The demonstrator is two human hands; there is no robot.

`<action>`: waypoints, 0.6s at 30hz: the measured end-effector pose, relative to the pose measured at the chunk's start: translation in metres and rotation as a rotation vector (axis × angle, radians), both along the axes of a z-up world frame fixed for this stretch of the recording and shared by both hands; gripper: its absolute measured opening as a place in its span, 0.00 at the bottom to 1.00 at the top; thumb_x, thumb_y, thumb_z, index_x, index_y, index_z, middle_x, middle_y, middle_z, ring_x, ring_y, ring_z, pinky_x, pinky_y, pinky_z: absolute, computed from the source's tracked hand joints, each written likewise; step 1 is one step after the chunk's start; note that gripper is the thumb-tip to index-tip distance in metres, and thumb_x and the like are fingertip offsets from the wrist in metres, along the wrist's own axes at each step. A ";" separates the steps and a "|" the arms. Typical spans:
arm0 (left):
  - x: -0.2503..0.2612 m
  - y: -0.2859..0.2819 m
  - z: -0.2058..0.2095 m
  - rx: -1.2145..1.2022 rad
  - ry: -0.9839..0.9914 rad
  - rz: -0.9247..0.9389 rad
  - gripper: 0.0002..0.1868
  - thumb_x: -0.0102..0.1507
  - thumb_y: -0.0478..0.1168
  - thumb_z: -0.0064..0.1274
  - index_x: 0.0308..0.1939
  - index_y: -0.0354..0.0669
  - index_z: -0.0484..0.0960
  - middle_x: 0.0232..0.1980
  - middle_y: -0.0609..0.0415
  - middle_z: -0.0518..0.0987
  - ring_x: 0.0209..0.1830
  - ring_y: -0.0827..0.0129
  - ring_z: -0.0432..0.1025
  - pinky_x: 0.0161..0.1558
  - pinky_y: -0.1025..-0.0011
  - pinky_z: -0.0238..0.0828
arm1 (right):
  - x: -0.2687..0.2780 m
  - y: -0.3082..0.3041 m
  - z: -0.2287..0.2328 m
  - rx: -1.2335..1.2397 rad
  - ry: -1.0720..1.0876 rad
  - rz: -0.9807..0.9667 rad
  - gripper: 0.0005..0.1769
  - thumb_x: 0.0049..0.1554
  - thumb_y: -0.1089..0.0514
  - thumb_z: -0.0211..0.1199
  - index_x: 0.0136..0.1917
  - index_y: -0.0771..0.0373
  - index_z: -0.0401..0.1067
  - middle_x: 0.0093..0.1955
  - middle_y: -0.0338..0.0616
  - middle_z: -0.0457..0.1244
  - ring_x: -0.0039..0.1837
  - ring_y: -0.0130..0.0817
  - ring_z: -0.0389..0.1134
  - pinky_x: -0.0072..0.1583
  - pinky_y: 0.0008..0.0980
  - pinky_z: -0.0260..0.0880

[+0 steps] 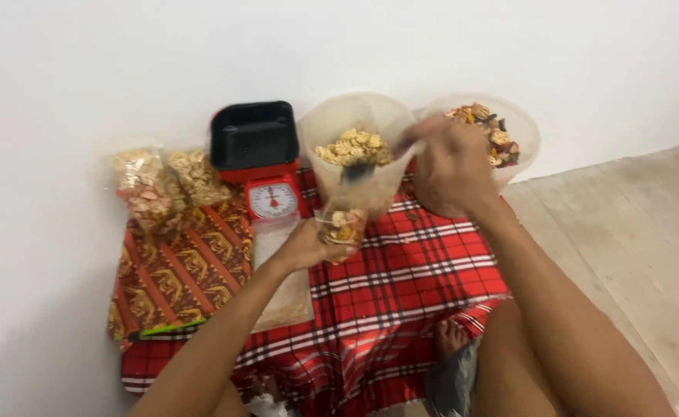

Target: The person is packaging snacks by using a spoon to transfer them from large plastic containers into a small plastic bag, which is then placed near a scale.

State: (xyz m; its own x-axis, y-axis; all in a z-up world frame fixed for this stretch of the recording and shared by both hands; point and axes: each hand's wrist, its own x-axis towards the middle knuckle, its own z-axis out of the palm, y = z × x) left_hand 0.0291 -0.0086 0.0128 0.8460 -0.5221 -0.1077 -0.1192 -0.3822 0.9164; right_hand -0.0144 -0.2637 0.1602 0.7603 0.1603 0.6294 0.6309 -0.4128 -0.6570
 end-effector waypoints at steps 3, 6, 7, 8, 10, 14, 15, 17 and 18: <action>0.005 0.004 -0.014 0.090 -0.084 0.018 0.33 0.46 0.52 0.74 0.51 0.42 0.87 0.47 0.43 0.86 0.52 0.48 0.79 0.52 0.55 0.74 | 0.037 -0.053 -0.019 0.174 -0.190 -0.371 0.20 0.73 0.57 0.47 0.50 0.63 0.79 0.22 0.39 0.58 0.30 0.30 0.66 0.44 0.26 0.66; 0.009 0.005 -0.025 0.116 -0.113 0.027 0.34 0.44 0.57 0.74 0.51 0.47 0.87 0.48 0.48 0.87 0.54 0.50 0.79 0.55 0.56 0.74 | 0.050 -0.109 -0.040 -0.021 -0.333 -0.685 0.19 0.76 0.56 0.51 0.46 0.55 0.79 0.36 0.41 0.70 0.46 0.40 0.76 0.54 0.33 0.69; 0.006 0.004 -0.021 0.115 -0.112 0.024 0.34 0.44 0.57 0.74 0.51 0.47 0.87 0.48 0.48 0.87 0.54 0.50 0.79 0.55 0.56 0.74 | 0.051 -0.118 -0.047 -0.023 -0.332 -0.688 0.19 0.76 0.56 0.51 0.46 0.55 0.79 0.36 0.41 0.70 0.46 0.40 0.76 0.54 0.33 0.69; 0.003 0.002 -0.017 0.120 -0.109 0.025 0.33 0.45 0.57 0.73 0.50 0.45 0.87 0.47 0.46 0.86 0.53 0.49 0.79 0.54 0.55 0.74 | 0.052 -0.128 -0.054 -0.203 -0.188 -0.843 0.16 0.73 0.53 0.53 0.47 0.51 0.80 0.38 0.40 0.70 0.46 0.48 0.74 0.51 0.45 0.70; 0.001 0.002 -0.010 0.127 -0.106 0.033 0.33 0.45 0.56 0.73 0.49 0.43 0.87 0.47 0.44 0.86 0.53 0.48 0.79 0.53 0.54 0.74 | 0.058 -0.138 -0.068 -0.384 -0.040 -0.984 0.14 0.71 0.50 0.55 0.47 0.47 0.80 0.40 0.39 0.71 0.45 0.56 0.72 0.49 0.56 0.71; 0.002 0.000 -0.023 0.086 -0.092 0.009 0.31 0.46 0.53 0.73 0.48 0.40 0.87 0.46 0.44 0.87 0.52 0.48 0.80 0.52 0.54 0.74 | 0.055 -0.141 -0.083 -0.411 0.198 -0.904 0.17 0.70 0.43 0.55 0.44 0.46 0.79 0.38 0.30 0.70 0.48 0.51 0.73 0.52 0.52 0.71; 0.008 0.001 -0.030 0.067 -0.107 0.008 0.31 0.45 0.52 0.73 0.48 0.40 0.87 0.45 0.43 0.87 0.51 0.47 0.80 0.52 0.53 0.74 | 0.058 -0.139 -0.080 -0.388 0.177 -0.909 0.19 0.70 0.44 0.55 0.43 0.51 0.79 0.37 0.37 0.70 0.48 0.55 0.73 0.52 0.53 0.71; 0.001 0.001 -0.014 0.069 -0.117 0.016 0.28 0.46 0.51 0.73 0.46 0.41 0.88 0.44 0.46 0.87 0.49 0.51 0.81 0.52 0.56 0.75 | 0.056 -0.142 -0.081 -0.336 0.192 -0.921 0.18 0.70 0.45 0.56 0.44 0.52 0.80 0.37 0.42 0.69 0.49 0.58 0.72 0.52 0.54 0.71; -0.004 0.001 -0.007 0.070 -0.121 0.021 0.25 0.47 0.51 0.72 0.43 0.43 0.89 0.42 0.48 0.88 0.48 0.56 0.81 0.51 0.59 0.76 | 0.055 -0.143 -0.083 -0.286 0.213 -0.932 0.18 0.70 0.45 0.56 0.45 0.53 0.80 0.37 0.47 0.69 0.49 0.61 0.71 0.52 0.56 0.70</action>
